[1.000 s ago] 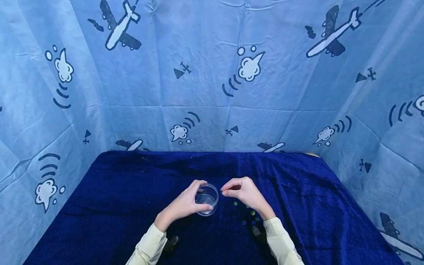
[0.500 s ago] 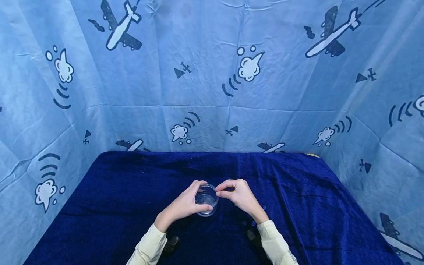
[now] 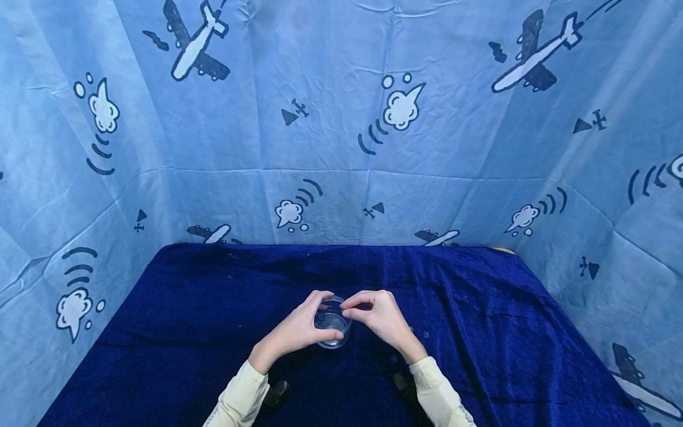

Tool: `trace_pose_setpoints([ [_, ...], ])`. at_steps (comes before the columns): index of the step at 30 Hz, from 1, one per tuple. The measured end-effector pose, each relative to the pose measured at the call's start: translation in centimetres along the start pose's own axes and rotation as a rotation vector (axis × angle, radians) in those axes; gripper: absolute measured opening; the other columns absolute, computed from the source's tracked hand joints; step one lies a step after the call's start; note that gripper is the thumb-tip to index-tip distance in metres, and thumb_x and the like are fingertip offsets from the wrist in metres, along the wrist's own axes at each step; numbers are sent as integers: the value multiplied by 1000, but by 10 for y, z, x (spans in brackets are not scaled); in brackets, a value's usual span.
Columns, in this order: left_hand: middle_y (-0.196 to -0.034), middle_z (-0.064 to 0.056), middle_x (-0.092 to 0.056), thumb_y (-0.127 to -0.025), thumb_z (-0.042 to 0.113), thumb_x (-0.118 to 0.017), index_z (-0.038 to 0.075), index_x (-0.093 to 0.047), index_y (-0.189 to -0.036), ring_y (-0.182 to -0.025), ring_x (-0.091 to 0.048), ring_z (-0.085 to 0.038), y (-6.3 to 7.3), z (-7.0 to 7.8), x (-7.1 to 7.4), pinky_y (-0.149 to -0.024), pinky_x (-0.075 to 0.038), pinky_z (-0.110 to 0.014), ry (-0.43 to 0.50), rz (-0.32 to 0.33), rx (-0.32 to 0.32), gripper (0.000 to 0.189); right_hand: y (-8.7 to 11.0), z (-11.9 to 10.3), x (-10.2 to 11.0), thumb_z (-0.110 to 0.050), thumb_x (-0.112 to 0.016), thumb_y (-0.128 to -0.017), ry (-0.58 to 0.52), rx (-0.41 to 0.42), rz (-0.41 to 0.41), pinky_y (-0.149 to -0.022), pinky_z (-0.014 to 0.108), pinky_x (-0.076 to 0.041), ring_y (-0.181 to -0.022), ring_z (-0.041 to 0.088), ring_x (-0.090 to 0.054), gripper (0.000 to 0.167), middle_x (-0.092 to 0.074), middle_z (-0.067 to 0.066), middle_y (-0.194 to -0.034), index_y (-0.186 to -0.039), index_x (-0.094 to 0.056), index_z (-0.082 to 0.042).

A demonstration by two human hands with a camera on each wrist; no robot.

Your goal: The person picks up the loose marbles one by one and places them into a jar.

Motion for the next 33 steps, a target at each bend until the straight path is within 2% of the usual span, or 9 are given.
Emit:
trace_pose_setpoints([
  [8,-139,-14,-52,-87,42,-81,2,-45,-148,-128,-59,-32,2,-2,-1,-102,-50,-51,10,-5,-2,81,1,-1,-2,-6,-80,-89,34,23,5,-87,45,-59,-96,16,-72,6,-78,-3,-95,-94,-82,-4],
  [18,-140,-17,-52,-87,41,-81,1,-44,-148,-128,-58,-33,4,-1,-1,-103,-50,-53,21,-12,-7,81,3,-2,-5,-6,-80,-89,43,34,7,-86,45,-59,-95,16,-72,5,-78,-3,-95,-94,-82,-4],
  [25,-140,-13,-53,-87,42,-81,3,-45,-147,-128,-59,-32,4,-3,-1,-102,-51,-51,9,-6,-10,80,4,-1,-6,-7,-79,-90,32,13,10,-86,51,-59,-96,18,-72,6,-78,-2,-95,-94,-82,-4],
  [33,-141,-13,-52,-87,42,-81,5,-45,-147,-129,-58,-32,5,-3,-1,-103,-50,-52,3,-10,0,79,5,-2,0,-10,-80,-91,38,-24,31,-83,34,-58,-93,15,-71,7,-77,-3,-94,-95,-82,-6],
])
Point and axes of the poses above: each hand's wrist, its own y-axis away from the middle knuckle, its own x-axis out of the back of the hand, z = x × y, the point moved 7 cm from there along -y, towards the middle knuckle
